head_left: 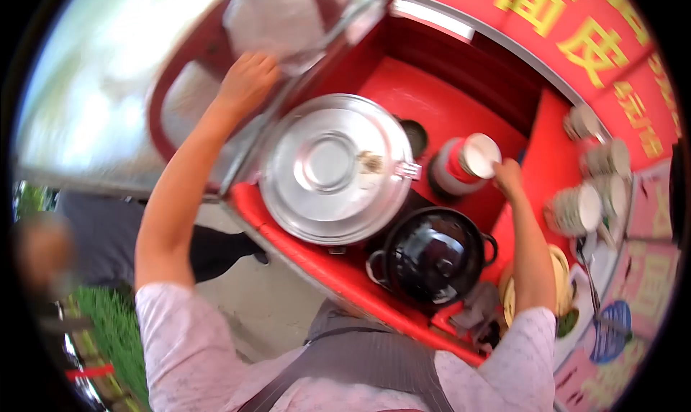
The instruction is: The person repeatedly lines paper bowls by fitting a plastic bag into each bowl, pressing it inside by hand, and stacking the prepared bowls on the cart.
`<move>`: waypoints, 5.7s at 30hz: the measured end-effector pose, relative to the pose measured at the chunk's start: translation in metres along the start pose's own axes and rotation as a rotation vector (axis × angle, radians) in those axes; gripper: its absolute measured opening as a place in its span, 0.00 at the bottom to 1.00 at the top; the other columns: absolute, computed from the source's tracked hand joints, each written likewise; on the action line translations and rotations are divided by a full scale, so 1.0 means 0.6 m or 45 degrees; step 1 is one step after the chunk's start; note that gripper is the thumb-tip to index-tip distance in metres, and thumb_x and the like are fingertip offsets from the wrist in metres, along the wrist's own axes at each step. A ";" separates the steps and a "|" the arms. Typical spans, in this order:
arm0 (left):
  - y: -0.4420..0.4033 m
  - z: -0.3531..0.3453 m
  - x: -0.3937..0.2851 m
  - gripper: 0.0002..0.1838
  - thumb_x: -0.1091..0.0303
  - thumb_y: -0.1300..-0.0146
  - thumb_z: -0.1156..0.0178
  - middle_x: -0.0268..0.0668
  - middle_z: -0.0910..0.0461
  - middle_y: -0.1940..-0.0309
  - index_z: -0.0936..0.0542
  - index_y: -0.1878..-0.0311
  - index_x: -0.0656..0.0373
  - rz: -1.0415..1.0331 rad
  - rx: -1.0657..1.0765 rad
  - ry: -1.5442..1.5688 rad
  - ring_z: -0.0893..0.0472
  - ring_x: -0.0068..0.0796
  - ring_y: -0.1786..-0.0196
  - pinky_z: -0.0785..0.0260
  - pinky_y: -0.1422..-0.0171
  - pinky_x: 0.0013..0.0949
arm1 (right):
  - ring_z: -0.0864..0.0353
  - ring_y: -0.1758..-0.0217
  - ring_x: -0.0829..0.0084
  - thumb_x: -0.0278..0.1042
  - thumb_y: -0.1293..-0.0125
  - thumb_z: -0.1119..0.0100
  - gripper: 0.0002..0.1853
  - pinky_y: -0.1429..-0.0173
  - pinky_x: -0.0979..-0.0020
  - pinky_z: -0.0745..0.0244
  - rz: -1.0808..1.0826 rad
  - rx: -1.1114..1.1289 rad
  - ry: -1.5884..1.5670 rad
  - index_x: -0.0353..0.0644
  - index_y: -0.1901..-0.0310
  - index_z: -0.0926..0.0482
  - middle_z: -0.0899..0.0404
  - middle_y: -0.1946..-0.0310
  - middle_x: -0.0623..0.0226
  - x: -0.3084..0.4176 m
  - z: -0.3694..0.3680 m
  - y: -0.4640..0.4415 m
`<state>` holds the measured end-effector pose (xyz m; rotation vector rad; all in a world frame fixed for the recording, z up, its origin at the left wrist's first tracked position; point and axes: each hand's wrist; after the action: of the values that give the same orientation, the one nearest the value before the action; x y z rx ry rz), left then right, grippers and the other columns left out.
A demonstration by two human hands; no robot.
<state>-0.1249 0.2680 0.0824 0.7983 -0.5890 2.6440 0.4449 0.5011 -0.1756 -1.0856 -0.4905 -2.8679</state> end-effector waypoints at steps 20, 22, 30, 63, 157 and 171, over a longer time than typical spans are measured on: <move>0.192 0.285 -0.472 0.26 0.56 0.19 0.60 0.59 0.22 0.42 0.35 0.30 0.68 1.947 -0.315 3.353 0.20 0.60 0.40 0.27 0.34 0.60 | 0.17 0.68 0.74 0.62 0.24 0.50 0.32 0.62 0.72 0.23 0.130 0.819 -0.922 0.33 0.59 0.18 0.16 0.67 0.62 0.376 -0.138 0.412; 0.207 0.290 -0.472 0.26 0.56 0.19 0.59 0.57 0.23 0.39 0.36 0.29 0.66 1.884 -0.463 3.476 0.20 0.59 0.39 0.27 0.34 0.60 | 0.15 0.58 0.72 0.65 0.25 0.52 0.36 0.52 0.71 0.22 0.035 1.056 -0.951 0.31 0.50 0.19 0.14 0.58 0.60 0.355 -0.115 0.452; 0.231 0.303 -0.489 0.21 0.56 0.19 0.56 0.53 0.22 0.39 0.31 0.33 0.59 1.906 -0.539 3.395 0.17 0.55 0.43 0.18 0.45 0.54 | 0.19 0.46 0.71 0.39 0.36 0.27 0.28 0.39 0.69 0.25 0.237 1.158 -0.975 0.32 0.40 0.25 0.18 0.50 0.62 0.314 -0.089 0.622; 0.218 0.301 -0.570 0.11 0.66 0.23 0.43 0.22 0.21 0.63 0.19 0.49 0.63 2.059 -0.627 2.404 0.28 0.08 0.62 0.33 0.58 0.19 | 0.38 0.81 0.88 0.31 0.25 0.40 0.12 0.78 0.80 0.44 0.358 0.759 -0.960 0.42 0.67 0.31 0.33 0.78 0.79 0.281 -0.110 0.635; 0.132 0.257 -0.403 0.39 0.35 0.27 0.57 0.41 0.29 0.31 0.34 0.26 0.56 1.825 -0.469 4.107 0.25 0.47 0.32 0.31 0.29 0.52 | 0.20 0.59 0.77 0.22 0.28 0.41 0.25 0.54 0.74 0.21 0.307 0.543 -1.525 0.37 0.32 0.33 0.23 0.58 0.67 0.358 -0.134 0.583; 0.152 0.240 -0.454 0.35 0.45 0.34 0.34 0.43 0.23 0.45 0.31 0.39 0.66 1.367 -0.177 2.986 0.21 0.28 0.45 0.27 0.42 0.31 | 0.16 0.58 0.65 0.21 0.38 0.35 0.11 0.54 0.68 0.22 0.697 -0.100 -0.476 0.34 0.53 0.18 0.20 0.59 0.58 0.338 -0.046 0.586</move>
<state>0.1192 0.0734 0.0070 -2.8183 -0.2679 1.8925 0.3247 0.1746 0.0354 -1.4990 -0.0643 -2.2359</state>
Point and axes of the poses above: each hand's wrist, its own y-axis away from the middle knuckle, its own z-axis out of the back of the hand, x = y × z
